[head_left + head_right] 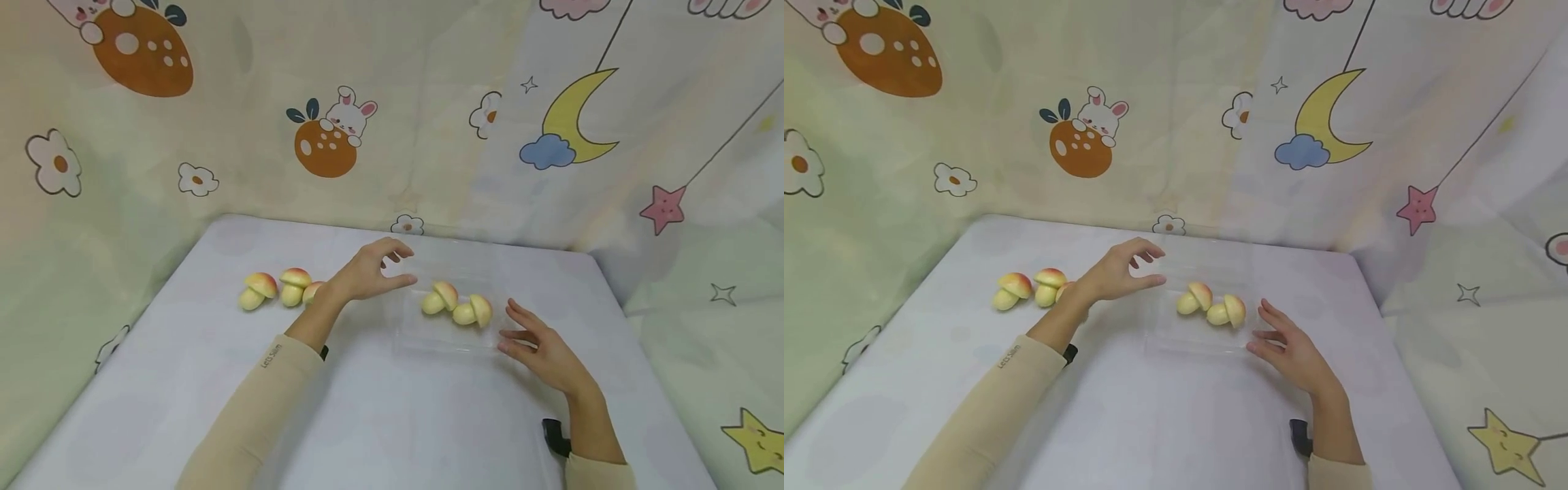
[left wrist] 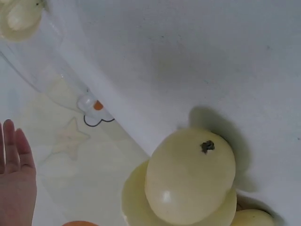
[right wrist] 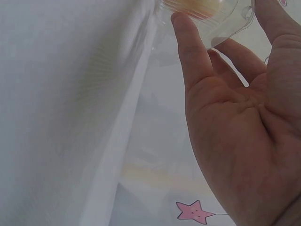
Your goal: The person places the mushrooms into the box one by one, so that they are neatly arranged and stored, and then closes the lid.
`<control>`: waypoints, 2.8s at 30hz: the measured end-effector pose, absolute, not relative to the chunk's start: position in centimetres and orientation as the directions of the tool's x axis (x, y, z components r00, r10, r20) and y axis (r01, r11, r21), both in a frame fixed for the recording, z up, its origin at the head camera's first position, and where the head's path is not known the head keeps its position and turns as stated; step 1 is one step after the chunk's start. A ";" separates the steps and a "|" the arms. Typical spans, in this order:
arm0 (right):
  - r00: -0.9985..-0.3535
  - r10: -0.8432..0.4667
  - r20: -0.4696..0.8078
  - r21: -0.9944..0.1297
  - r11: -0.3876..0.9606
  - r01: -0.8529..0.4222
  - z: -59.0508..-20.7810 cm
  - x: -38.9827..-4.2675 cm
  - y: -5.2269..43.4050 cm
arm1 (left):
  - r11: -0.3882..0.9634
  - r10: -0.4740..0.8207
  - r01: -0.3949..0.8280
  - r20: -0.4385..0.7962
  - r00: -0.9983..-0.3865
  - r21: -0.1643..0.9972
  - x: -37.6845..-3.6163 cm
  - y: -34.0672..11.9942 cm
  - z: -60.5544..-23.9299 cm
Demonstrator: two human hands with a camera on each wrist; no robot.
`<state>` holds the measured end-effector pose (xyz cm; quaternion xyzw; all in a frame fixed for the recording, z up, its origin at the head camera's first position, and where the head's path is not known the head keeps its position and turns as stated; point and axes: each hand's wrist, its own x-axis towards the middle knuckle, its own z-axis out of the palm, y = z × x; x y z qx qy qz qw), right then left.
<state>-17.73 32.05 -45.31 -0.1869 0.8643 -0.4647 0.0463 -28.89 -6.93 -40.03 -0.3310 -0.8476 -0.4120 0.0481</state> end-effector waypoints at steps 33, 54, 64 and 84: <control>-0.929 -0.363 0.078 -0.797 0.537 -0.277 -45.3 -17.7 31.8 | 0.520 0.417 0.513 0.321 -0.850 0.683 -29.2 -13.3 -37.4; -0.930 -0.359 0.075 -0.791 0.547 -0.275 -45.5 -17.4 32.0 | 0.577 0.334 0.419 0.266 -0.904 0.701 -28.7 -18.7 -39.3; -0.931 -0.357 0.074 -0.787 0.552 -0.274 -45.3 -17.6 32.3 | 0.625 0.288 0.360 0.223 -0.931 0.692 -27.9 -20.7 -39.7; -0.926 -0.368 0.084 -0.793 0.538 -0.285 -45.1 -17.9 32.1 | 0.686 0.223 0.296 0.196 -0.955 0.664 -26.5 -25.4 -41.5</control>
